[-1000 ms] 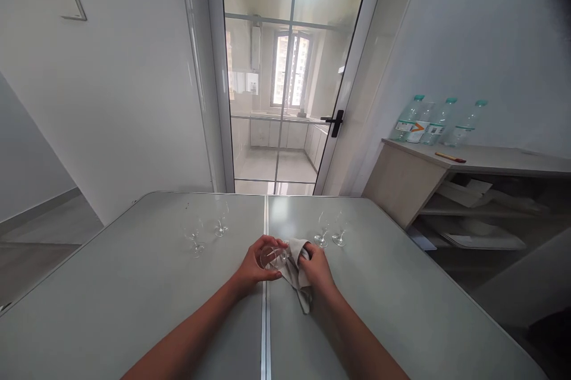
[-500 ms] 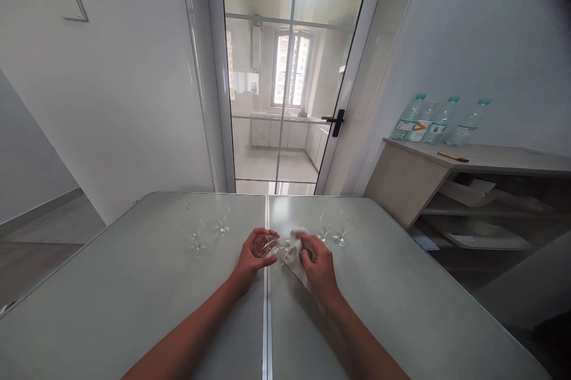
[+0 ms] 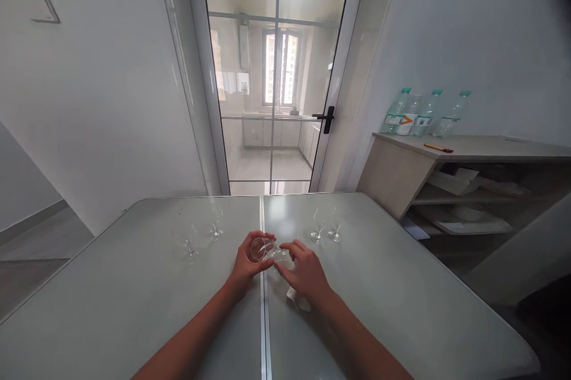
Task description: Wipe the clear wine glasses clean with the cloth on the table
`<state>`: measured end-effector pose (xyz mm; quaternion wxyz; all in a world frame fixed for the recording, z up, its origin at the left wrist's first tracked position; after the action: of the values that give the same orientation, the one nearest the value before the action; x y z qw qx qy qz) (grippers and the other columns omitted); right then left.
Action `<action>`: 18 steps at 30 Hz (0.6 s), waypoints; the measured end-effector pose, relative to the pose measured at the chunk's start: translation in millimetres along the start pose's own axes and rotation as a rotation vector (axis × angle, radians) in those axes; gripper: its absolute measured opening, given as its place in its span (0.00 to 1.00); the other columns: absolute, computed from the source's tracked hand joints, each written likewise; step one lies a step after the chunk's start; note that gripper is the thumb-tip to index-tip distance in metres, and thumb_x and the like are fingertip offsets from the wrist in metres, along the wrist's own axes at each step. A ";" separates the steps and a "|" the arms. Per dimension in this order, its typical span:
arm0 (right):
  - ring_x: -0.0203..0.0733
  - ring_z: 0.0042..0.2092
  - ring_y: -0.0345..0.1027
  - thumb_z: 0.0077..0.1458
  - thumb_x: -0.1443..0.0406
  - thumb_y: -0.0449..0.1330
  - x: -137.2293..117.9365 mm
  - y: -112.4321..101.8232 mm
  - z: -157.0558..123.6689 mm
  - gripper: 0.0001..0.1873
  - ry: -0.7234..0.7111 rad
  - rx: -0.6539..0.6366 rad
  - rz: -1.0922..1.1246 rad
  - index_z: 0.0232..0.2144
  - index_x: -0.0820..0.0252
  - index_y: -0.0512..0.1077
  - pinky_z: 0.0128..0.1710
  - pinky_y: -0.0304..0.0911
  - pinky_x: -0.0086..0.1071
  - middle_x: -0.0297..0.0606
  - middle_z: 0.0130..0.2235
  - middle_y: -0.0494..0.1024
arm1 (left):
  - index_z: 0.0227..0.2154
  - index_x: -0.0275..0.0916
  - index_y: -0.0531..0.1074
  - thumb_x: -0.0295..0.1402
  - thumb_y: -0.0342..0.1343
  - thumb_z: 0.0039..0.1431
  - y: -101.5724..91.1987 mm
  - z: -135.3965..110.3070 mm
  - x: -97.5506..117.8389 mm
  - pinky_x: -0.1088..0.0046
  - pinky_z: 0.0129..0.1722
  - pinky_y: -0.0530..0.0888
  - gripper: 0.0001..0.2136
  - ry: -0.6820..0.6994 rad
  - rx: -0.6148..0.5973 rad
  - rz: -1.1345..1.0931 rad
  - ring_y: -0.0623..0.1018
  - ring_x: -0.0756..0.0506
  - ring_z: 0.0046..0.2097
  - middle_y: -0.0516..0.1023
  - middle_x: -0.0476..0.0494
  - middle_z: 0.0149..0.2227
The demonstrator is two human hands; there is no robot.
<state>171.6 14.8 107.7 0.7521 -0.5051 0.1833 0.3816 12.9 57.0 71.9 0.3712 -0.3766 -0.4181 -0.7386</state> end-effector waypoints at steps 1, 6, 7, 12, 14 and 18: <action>0.41 0.32 0.69 0.54 0.60 0.64 0.2 5.8 -0.1 0.17 -0.006 -0.034 -0.068 0.46 0.54 0.77 0.35 0.59 0.31 0.36 0.34 0.77 | 0.48 0.45 0.70 0.31 0.75 0.44 0.6 -0.5 -0.8 0.51 0.61 0.68 0.27 -0.003 -0.016 -0.004 0.75 0.36 0.57 0.77 0.40 0.53; 0.42 0.32 0.71 0.57 0.63 0.61 13.3 19.5 -3.0 0.07 0.096 -0.125 -0.301 0.34 0.54 0.80 0.33 0.54 0.31 0.38 0.30 0.80 | 0.49 0.43 0.72 0.34 0.77 0.42 14.5 -4.3 -10.1 0.49 0.62 0.67 0.30 -0.044 -0.182 -0.026 0.73 0.33 0.60 0.76 0.35 0.55; 0.42 0.31 0.71 0.57 0.65 0.60 15.3 19.7 -3.6 0.07 0.107 -0.132 -0.334 0.30 0.55 0.79 0.32 0.53 0.31 0.39 0.30 0.80 | 0.49 0.43 0.72 0.36 0.77 0.41 18.5 -5.0 -12.5 0.49 0.62 0.66 0.31 -0.054 -0.221 -0.028 0.71 0.32 0.62 0.75 0.33 0.56; 0.41 0.32 0.73 0.58 0.67 0.56 21.7 1.1 1.8 0.12 0.104 -0.038 -0.306 0.28 0.55 0.80 0.32 0.55 0.30 0.39 0.30 0.82 | 0.63 0.51 0.61 0.48 0.77 0.35 20.4 -1.0 -16.4 0.50 0.63 0.64 0.50 -0.056 -0.225 -0.078 0.62 0.30 0.68 0.64 0.33 0.66; 0.42 0.31 0.74 0.61 0.64 0.55 31.5 -22.5 6.8 0.14 0.166 0.092 -0.222 0.31 0.56 0.81 0.31 0.57 0.29 0.39 0.29 0.82 | 0.64 0.52 0.60 0.51 0.74 0.42 14.9 1.1 -14.5 0.52 0.60 0.67 0.45 -0.065 -0.173 -0.059 0.67 0.32 0.63 0.66 0.34 0.63; 0.41 0.23 0.70 0.61 0.54 0.55 66.6 -93.0 7.3 0.21 0.356 0.426 -0.100 0.29 0.61 0.81 0.26 0.57 0.28 0.37 0.20 0.77 | 0.53 0.44 0.70 0.51 0.61 0.60 12.1 -1.1 -8.2 0.63 0.47 0.71 0.24 -0.104 -0.140 0.021 0.72 0.42 0.46 0.71 0.39 0.48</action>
<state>284.1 28.8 124.4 0.8151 -0.4032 0.3636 0.2021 26.6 53.4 68.4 0.3295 -0.4438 -0.3799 -0.7417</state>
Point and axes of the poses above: each hand's wrist, its own z-axis towards the middle knuckle, its own y-axis out of the palm, x = y × z, the point moved 8 cm from there along z, towards the middle knuckle
